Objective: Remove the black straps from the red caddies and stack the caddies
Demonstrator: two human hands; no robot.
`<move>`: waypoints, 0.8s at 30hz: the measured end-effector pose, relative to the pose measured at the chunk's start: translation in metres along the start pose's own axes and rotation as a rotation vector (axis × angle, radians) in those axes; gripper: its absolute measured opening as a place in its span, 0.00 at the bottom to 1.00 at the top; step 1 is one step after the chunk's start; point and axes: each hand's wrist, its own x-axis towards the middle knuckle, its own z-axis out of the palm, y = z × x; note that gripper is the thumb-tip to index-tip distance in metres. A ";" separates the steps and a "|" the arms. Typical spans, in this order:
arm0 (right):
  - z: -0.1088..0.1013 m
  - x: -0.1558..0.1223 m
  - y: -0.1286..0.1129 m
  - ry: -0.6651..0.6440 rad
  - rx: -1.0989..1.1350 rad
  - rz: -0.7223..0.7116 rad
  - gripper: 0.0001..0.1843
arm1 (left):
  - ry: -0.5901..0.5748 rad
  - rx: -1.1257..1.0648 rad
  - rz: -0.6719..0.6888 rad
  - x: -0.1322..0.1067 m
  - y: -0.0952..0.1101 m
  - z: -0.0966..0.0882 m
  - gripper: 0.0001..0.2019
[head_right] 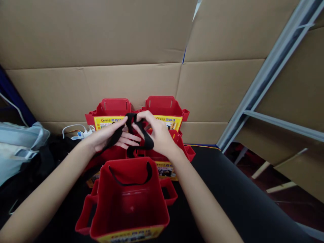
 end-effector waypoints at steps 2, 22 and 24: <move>0.001 -0.005 -0.009 -0.124 0.021 -0.093 0.04 | 0.030 -0.200 0.025 0.003 -0.003 0.006 0.20; 0.037 0.001 0.023 -0.026 0.935 0.868 0.10 | 0.168 1.254 0.628 0.009 -0.035 0.008 0.16; 0.039 0.002 0.028 -0.002 1.029 0.836 0.08 | 0.128 1.235 0.637 0.010 -0.038 0.014 0.15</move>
